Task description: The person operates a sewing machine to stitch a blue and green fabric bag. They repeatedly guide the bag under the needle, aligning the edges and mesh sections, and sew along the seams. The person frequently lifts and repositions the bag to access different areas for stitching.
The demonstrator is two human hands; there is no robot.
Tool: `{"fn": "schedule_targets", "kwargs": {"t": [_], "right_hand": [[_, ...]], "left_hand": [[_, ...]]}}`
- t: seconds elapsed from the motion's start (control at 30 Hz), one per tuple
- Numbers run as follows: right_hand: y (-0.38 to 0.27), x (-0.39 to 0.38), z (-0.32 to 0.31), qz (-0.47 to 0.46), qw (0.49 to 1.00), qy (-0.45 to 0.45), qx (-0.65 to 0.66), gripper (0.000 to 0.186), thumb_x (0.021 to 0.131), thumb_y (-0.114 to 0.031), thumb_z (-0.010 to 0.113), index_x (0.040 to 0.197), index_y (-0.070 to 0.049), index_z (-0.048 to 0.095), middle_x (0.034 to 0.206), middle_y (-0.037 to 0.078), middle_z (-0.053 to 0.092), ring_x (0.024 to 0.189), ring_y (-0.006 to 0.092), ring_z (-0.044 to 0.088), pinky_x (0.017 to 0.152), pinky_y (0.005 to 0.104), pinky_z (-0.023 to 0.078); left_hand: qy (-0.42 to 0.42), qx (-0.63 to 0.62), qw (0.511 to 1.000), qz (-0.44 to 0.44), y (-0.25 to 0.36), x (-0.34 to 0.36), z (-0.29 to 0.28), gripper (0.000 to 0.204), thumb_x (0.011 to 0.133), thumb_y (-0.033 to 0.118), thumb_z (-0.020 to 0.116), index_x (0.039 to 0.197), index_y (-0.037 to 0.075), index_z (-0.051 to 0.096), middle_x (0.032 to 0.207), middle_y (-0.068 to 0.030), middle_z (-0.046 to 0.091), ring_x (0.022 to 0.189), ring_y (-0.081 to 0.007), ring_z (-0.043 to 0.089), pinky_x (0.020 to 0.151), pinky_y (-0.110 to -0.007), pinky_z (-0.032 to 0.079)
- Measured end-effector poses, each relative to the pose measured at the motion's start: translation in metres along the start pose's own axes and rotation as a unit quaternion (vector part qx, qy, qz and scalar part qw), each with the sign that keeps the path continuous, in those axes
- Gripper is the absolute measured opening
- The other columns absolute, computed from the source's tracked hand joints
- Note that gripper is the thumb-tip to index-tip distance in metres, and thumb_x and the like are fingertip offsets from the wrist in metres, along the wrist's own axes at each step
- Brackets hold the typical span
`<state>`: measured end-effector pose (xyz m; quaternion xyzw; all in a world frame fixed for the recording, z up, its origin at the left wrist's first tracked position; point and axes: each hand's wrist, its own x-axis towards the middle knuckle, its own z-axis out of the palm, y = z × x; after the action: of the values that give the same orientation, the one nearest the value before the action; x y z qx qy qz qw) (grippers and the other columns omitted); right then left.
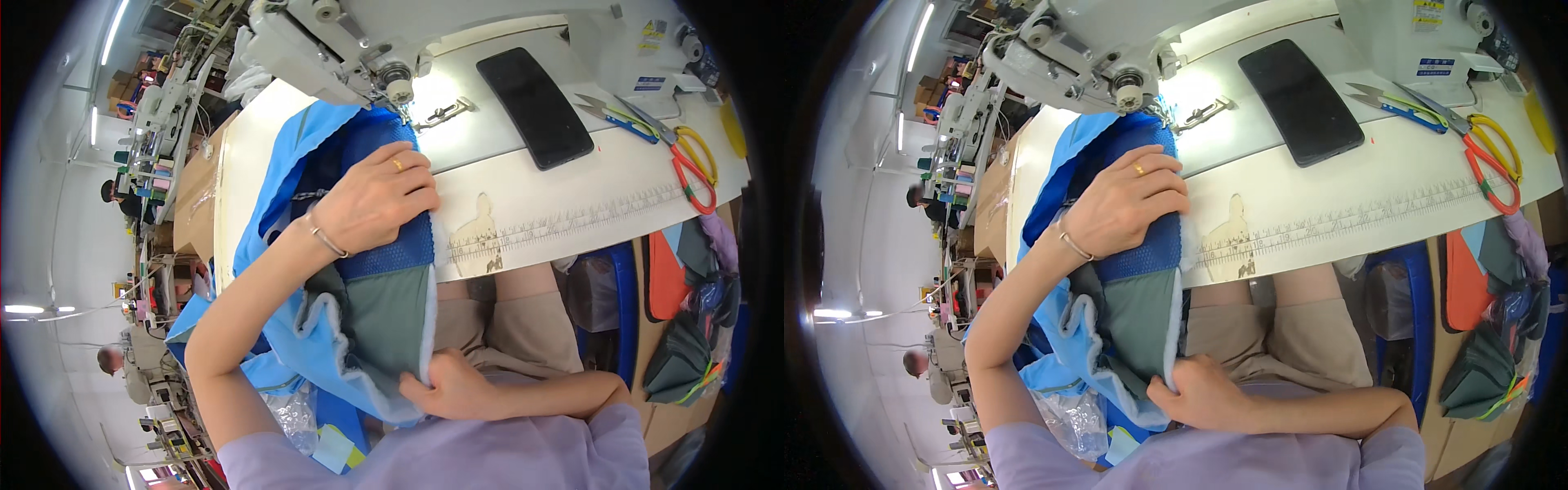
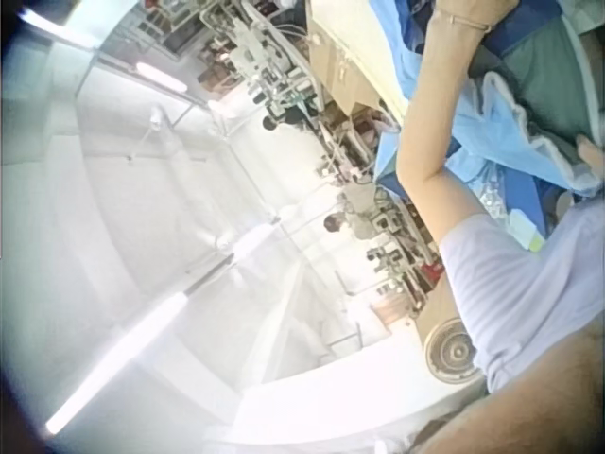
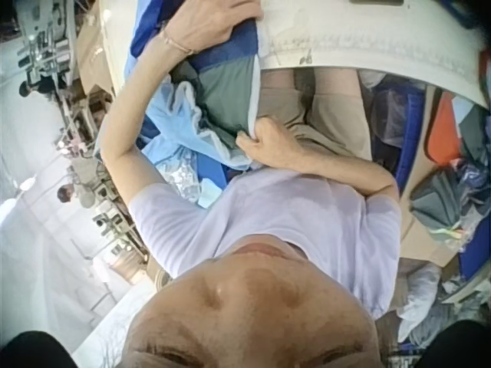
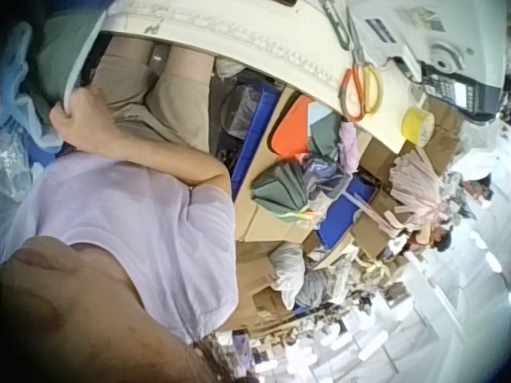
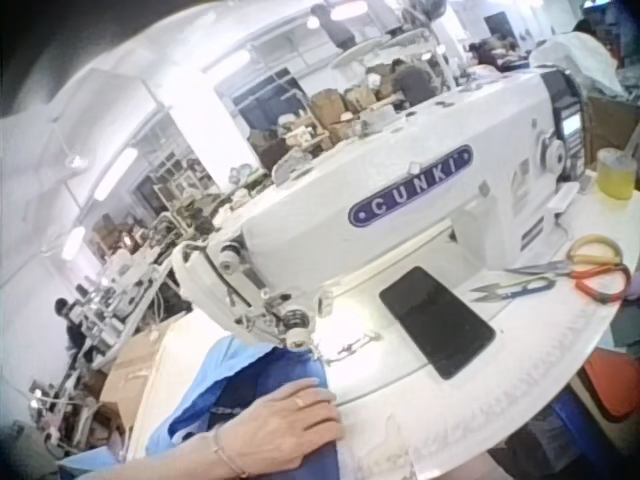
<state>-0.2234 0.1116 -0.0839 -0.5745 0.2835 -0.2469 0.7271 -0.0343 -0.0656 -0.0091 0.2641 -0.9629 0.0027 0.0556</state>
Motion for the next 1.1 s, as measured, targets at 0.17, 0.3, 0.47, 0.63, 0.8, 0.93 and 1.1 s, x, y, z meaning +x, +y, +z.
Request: {"fn": "schedule_targets", "kwargs": {"t": [0.17,0.3,0.47,0.63,0.8,0.93,1.1], "right_hand": [[0.002,0.002,-0.003,-0.079,0.996,0.015,-0.027,0.032,0.091,-0.017,0.065,0.068,0.003,0.057,0.054,0.019,0.057,0.047,0.0371,0.059,0.049,0.0442,0.047],[0.008,0.001,-0.012,-0.079,0.996,-0.011,-0.045,0.03,0.092,-0.017,0.064,0.069,0.002,0.058,0.056,0.02,0.057,0.051,0.0399,0.061,0.051,0.0464,0.048],[0.013,0.002,-0.017,-0.082,0.995,0.014,-0.048,0.031,0.092,-0.017,0.064,0.068,0.001,0.059,0.058,0.021,0.058,0.054,0.0408,0.062,0.053,0.0474,0.049],[0.019,0.001,-0.014,-0.1,0.993,0.005,-0.06,0.033,0.093,-0.019,0.063,0.068,0.002,0.058,0.058,0.02,0.059,0.054,0.0401,0.062,0.055,0.047,0.05],[0.023,0.002,-0.021,-0.04,0.996,-0.079,-0.017,0.037,0.095,-0.024,0.063,0.069,0.003,0.06,0.059,0.02,0.061,0.056,0.0404,0.063,0.058,0.049,0.051],[0.024,0.003,-0.03,-0.009,0.991,-0.112,-0.074,0.04,0.095,-0.028,0.061,0.072,0.005,0.062,0.065,0.025,0.064,0.06,0.045,0.065,0.063,0.0527,0.053],[0.03,0.004,-0.033,-0.023,0.981,-0.139,-0.13,0.04,0.097,-0.029,0.058,0.075,0.005,0.063,0.065,0.024,0.064,0.061,0.0452,0.066,0.062,0.0531,0.054]], "left_hand": [[-0.053,-0.089,0.994,0.046,-0.01,0.017,0.006,0.018,0.066,-0.006,0.063,0.079,0.006,0.058,0.083,-0.0072,0.058,0.091,-0.0311,0.059,0.099,-0.045,0.048],[-0.141,-0.192,0.971,0.03,0.002,0.017,-0.004,0.015,0.059,0.001,0.063,0.072,0.007,0.059,0.071,-0.008,0.057,0.083,-0.0312,0.058,0.092,-0.043,0.047],[-0.295,-0.163,0.941,-0.006,0.011,0.016,-0.031,0.012,0.056,0.008,0.061,0.067,0.006,0.065,0.062,-0.0111,0.059,0.07,-0.0314,0.058,0.086,-0.041,0.046],[-0.265,-0.214,0.94,-0.014,0.022,0.014,-0.022,0.02,0.058,0.004,0.062,0.077,0.009,0.065,0.073,-0.0049,0.061,0.076,-0.03,0.059,0.091,-0.043,0.046],[-0.129,-0.329,0.935,-0.01,0.03,-0.006,0.012,0.026,0.057,-0.001,0.059,0.076,0.016,0.065,0.075,0.0031,0.061,0.075,-0.0235,0.06,0.084,-0.041,0.043],[-0.077,-0.349,0.934,0.011,0.047,-0.019,0.027,0.028,0.059,-0.003,0.058,0.075,0.02,0.065,0.08,0.009,0.065,0.083,-0.0209,0.06,0.09,-0.04,0.041],[0.108,-0.139,0.98,-0.093,0.055,-0.007,0.014,0.03,0.066,-0.003,0.06,0.09,0.011,0.073,0.102,-0.0088,0.069,0.089,-0.0279,0.064,0.084,-0.046,0.049]]}}
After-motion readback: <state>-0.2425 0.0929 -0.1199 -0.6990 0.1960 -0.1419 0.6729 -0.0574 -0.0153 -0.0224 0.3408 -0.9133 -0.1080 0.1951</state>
